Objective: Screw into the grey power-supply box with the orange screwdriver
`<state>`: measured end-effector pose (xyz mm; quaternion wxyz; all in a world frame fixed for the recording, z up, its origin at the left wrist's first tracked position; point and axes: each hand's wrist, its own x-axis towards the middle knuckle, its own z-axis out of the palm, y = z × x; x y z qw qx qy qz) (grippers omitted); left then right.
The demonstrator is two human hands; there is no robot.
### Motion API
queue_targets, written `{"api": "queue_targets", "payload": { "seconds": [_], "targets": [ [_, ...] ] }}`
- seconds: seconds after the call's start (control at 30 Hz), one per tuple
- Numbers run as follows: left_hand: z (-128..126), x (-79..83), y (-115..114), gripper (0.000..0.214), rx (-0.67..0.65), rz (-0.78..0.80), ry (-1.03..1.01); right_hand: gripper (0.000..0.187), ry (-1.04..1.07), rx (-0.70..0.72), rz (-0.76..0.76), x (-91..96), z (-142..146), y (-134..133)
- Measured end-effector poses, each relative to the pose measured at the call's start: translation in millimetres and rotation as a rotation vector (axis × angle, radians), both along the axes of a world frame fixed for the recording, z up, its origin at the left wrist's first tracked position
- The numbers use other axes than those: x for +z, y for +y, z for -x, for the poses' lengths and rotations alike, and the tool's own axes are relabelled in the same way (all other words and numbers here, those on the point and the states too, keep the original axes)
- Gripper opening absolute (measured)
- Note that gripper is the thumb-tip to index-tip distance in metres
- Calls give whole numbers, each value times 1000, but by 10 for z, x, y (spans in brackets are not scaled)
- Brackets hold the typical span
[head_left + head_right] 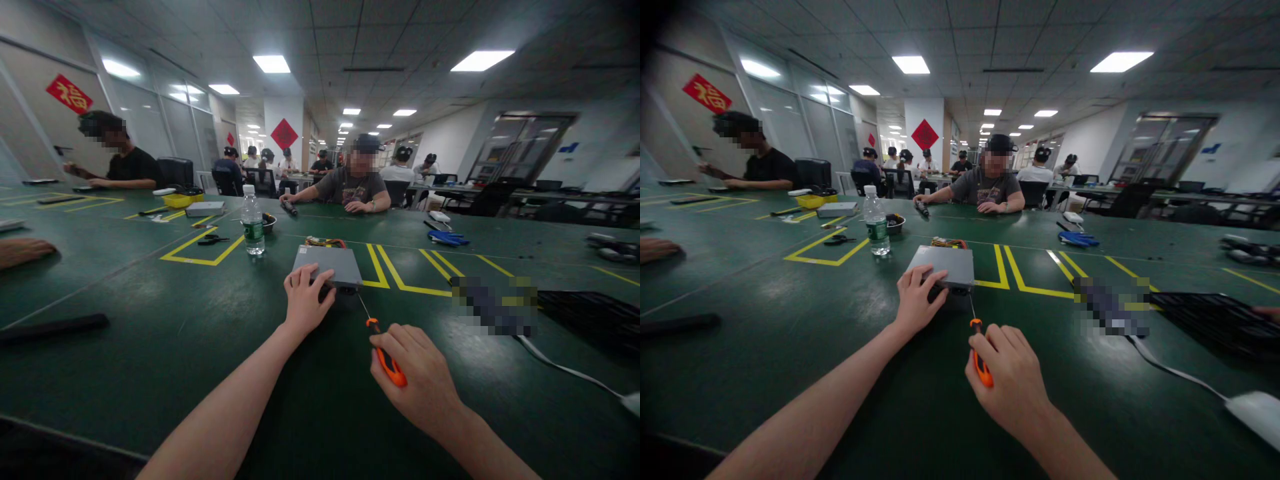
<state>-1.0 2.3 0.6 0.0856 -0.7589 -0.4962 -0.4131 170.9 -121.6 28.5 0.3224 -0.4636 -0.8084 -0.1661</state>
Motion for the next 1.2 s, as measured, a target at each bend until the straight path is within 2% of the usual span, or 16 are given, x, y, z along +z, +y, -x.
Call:
{"api": "queue_targets", "payload": {
  "seconds": [0.23, 0.33, 0.57, 0.73, 0.87, 0.93, 1.07, 1.13, 1.2],
  "targets": [
    [9, 14, -15, 35, -5, 6, -4, 19, -103, -57, 33, -9, 68, -57],
    [11, 8, -9, 35, -3, 9, 0, 29, -23, -84, 37, -12, 83, -64],
    [9, -1, 3, 35, -10, 3, 2, 24, 256, -174, 95, -78, 65, -64],
    [10, -6, 9, 35, -11, -2, -8, 17, 121, -81, 83, -196, -13, -99],
    [8, -8, 2, 35, -9, 0, -7, 18, 79, -91, 95, -217, -14, -101],
    [6, -6, -2, 35, -7, 0, -8, 17, 127, -108, 125, -187, 3, -102],
    [2, -4, -3, 35, -8, -5, -8, 33, 329, -234, 250, -120, 17, -116],
    [0, -4, 0, 35, -5, -9, -7, 30, 394, -242, 321, -117, 10, -121],
    [-1, -5, 3, 35, -3, -11, -6, 25, 378, -215, 304, -140, 4, -118]
  ]
}}
